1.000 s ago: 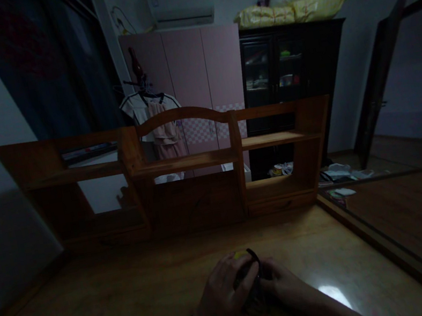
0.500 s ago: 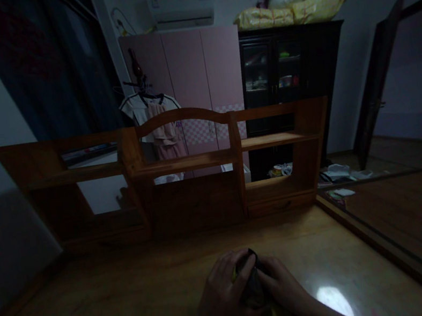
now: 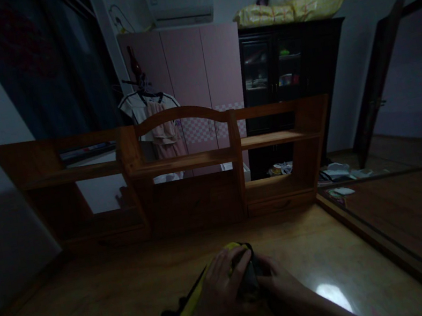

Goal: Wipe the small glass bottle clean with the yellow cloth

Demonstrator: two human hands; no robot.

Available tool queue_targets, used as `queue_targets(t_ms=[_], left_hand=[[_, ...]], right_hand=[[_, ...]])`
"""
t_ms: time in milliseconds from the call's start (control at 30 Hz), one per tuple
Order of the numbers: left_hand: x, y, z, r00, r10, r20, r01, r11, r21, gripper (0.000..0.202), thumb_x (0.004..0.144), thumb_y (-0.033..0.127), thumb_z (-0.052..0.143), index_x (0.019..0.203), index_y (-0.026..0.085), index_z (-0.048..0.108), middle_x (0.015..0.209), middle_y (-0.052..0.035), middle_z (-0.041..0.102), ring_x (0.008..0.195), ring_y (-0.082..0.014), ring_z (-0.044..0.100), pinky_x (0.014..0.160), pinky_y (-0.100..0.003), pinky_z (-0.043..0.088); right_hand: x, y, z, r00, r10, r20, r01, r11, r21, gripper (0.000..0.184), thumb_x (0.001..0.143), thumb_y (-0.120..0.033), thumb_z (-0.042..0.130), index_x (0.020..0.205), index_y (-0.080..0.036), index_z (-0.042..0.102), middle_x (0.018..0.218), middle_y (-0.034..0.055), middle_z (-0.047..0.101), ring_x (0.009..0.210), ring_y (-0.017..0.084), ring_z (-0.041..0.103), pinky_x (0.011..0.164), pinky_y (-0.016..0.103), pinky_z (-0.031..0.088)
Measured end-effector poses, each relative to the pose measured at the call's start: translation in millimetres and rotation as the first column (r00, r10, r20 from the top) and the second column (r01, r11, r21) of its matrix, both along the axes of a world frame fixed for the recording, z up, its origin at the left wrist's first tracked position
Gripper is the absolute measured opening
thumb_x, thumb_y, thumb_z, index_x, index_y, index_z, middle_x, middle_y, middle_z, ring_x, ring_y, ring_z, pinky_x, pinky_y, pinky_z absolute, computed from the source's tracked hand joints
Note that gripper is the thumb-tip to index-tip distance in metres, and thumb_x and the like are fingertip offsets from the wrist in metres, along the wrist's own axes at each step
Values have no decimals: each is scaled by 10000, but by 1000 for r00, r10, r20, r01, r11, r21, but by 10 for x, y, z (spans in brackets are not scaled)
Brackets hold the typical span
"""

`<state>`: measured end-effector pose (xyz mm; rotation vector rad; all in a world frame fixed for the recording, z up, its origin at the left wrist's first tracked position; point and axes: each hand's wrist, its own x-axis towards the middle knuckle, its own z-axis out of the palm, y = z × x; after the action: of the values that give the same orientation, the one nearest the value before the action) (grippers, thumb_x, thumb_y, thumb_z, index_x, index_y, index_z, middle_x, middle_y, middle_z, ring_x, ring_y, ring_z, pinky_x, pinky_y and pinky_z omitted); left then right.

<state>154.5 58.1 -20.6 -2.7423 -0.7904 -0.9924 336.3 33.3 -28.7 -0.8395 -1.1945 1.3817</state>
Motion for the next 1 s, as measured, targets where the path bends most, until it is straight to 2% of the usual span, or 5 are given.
queue_targets(t_ms=[267,467,600,800,1000], left_hand=[[50,-22,6,998,-58,15,57,996,69,825,723,252,743,1439,211,335,1373,-154,435,1264,-329,437,1043,-550,401],[108,-90,-5,998,-62,-2,62,998,14,790,737,94,644,1439,265,326,1478,-121,310,1354,-312,332,1092,-569,341],[127,-167,40,998,-63,-26,60,993,-105,827,753,146,641,1476,215,246,1519,-122,253,1393,-319,261,1130,-565,294],[147,-197,66,998,-53,-16,48,972,-229,867,796,191,660,1503,201,159,1521,-108,257,1397,-285,264,1138,-479,336],[128,-161,18,996,-67,63,80,965,-250,918,752,225,727,1492,208,183,1456,-127,345,1336,-292,362,1092,-452,404]], right_hand=[[-21,-51,41,994,54,-100,-53,999,11,446,706,-133,685,1149,-178,667,1155,79,669,1102,303,592,983,430,457],[31,26,-151,994,-105,10,103,986,129,423,796,-292,705,1206,-213,633,1255,86,625,1191,318,539,1031,466,419],[53,10,-140,974,-202,104,175,960,220,396,832,-263,630,1226,-218,623,1294,83,599,1220,306,517,1059,454,392],[82,-24,13,948,-235,214,171,945,278,291,862,-232,582,1139,-178,650,1087,85,688,1020,293,625,875,389,514],[66,-34,69,917,-292,273,225,942,251,213,828,-296,639,961,-146,712,919,79,718,884,296,641,766,357,521]])
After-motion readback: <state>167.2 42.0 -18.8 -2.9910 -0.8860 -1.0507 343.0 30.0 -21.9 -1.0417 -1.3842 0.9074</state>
